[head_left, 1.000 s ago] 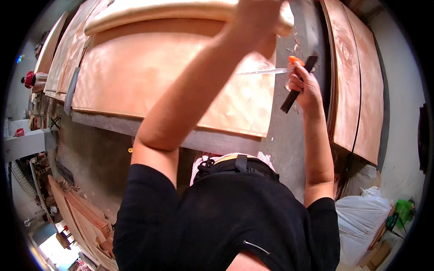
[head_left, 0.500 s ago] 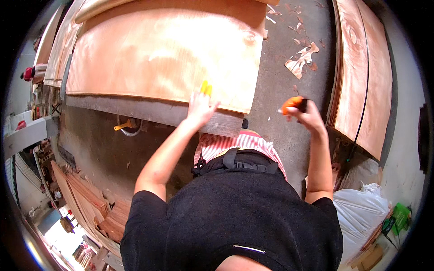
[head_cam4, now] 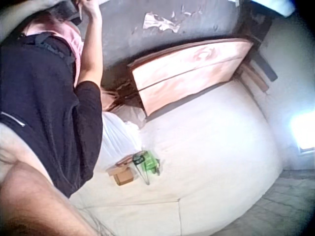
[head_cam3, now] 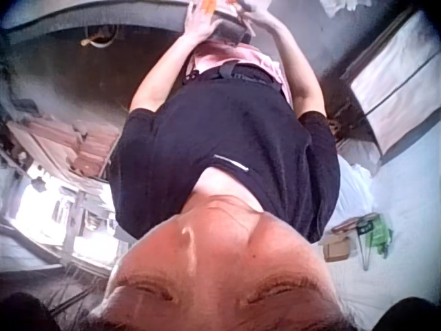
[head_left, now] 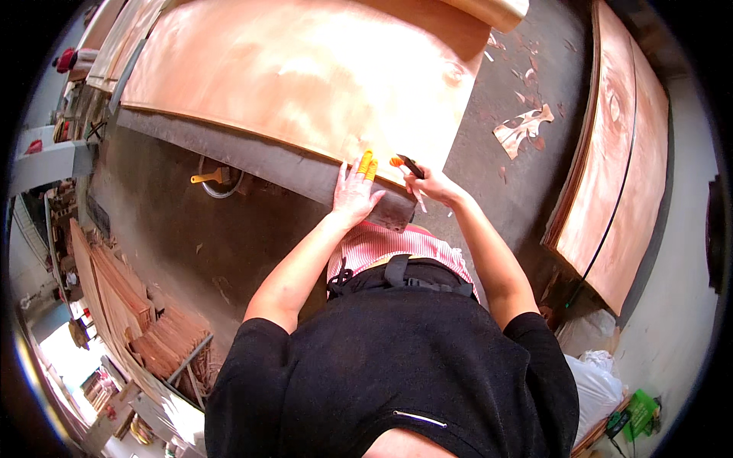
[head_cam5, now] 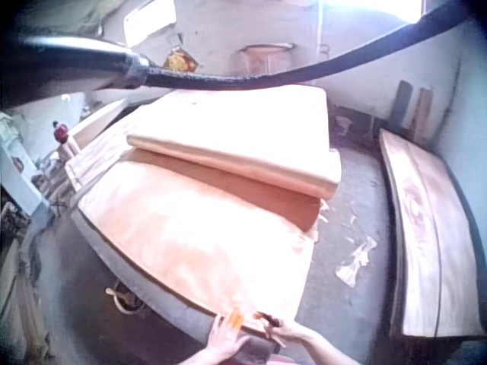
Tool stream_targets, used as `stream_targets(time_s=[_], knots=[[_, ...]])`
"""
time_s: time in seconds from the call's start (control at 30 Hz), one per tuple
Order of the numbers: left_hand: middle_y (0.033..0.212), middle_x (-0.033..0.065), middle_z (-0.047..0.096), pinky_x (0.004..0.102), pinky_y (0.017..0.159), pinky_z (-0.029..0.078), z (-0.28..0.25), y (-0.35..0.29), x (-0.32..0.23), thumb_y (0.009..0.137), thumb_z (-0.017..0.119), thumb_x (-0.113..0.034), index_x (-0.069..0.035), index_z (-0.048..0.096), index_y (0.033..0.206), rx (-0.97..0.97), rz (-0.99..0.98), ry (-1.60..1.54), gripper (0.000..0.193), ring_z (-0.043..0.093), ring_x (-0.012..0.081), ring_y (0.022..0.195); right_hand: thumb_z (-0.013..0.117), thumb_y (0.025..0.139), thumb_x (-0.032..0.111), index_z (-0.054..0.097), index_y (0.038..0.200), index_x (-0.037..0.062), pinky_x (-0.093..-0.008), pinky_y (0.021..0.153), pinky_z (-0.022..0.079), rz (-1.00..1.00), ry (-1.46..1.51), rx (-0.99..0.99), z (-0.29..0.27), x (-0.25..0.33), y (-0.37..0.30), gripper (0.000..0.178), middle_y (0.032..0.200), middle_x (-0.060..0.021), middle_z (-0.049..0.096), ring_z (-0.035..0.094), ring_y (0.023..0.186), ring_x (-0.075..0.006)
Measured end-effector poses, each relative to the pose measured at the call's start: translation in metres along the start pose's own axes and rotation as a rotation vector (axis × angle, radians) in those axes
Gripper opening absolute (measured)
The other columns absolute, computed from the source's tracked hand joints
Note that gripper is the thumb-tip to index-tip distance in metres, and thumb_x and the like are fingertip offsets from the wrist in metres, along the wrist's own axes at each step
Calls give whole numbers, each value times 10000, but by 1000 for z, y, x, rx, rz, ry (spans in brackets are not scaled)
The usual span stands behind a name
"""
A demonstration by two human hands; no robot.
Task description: The person uses a utility knife to cut a large sheet of wood veneer on a workbench. They repeatedly lift the veneer to inspect the cut and then continue slicing along the edge to separate a strip. The process involves careful hand coordination to maintain a straight cut line.
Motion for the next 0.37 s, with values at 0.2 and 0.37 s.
stream_targets(time_s=[0.2, 0.37], knots=[[1392, 157, 282, 481, 1063, 143, -3, -5, 4, 807, 550, -406, -11, 306, 1333, -23, -10, -33, 702, 279, 305, 1281, 525, 830, 64, 370, 1286, 61, -246, 586, 434, -130, -125, 7, 10, 24, 27, 482, 739, -28, 543, 522, 629, -99], [1395, 170, 271, 491, 1063, 131, -2, -4, 3, 815, 546, -420, -20, 307, 1335, -108, -26, -102, 698, 280, 305, 1281, 561, 825, 66, 340, 1281, 66, -272, 549, 451, -95, -113, -220, 3, -30, 63, 507, 776, -119, 566, 549, 635, -156]])
Point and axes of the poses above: each hand's wrist, its own y-axis towards the middle knuckle, its own z-axis out of the palm, x = y × z, the point moved 8 cm from there along y, towards the middle knuckle
